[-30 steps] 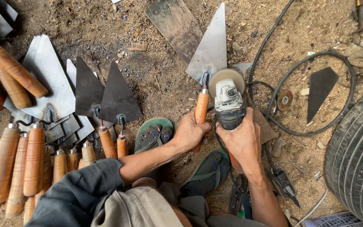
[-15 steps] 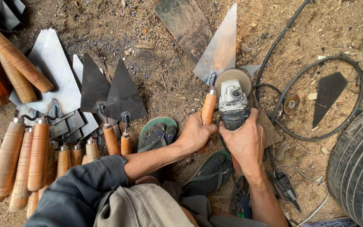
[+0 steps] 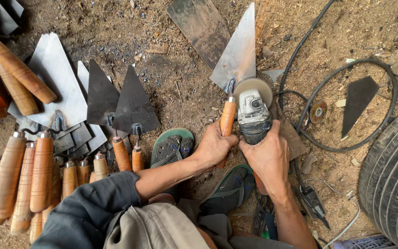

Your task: The person uses an angle grinder to smooth and shape the metal blades of several trowels. They hold each trowel by its wooden handle and grind the blade edges, producing sparks. Finished trowels are placed in a pile on the ground.

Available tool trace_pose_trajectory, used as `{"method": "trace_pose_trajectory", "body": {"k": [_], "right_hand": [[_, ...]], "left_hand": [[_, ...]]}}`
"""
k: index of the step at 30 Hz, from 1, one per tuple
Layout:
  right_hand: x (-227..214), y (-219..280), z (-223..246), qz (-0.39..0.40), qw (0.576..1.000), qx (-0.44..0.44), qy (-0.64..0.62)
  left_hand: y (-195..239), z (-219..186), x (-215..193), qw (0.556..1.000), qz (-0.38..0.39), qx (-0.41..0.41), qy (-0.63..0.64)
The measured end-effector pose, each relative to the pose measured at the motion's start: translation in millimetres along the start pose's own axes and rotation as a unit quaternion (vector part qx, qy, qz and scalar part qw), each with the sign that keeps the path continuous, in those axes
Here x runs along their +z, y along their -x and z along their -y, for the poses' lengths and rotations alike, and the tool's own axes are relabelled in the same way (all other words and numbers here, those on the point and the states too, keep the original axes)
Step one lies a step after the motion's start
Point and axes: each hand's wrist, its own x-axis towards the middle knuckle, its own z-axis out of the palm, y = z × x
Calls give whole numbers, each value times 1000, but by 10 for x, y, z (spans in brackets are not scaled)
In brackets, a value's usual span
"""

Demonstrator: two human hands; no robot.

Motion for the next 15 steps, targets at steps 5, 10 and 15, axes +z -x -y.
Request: {"method": "trace_pose_trajectory", "body": {"k": [5, 10, 15], "right_hand": [[-45, -139, 72, -16, 1000, -8, 9], [-111, -228, 127, -31, 998, -45, 7], [-132, -203, 156, -26, 998, -47, 24]], "left_hand": [[9, -47, -10, 1000, -3, 3, -27], [25, -109, -17, 999, -8, -18, -34], [15, -114, -51, 999, -6, -22, -44]]}}
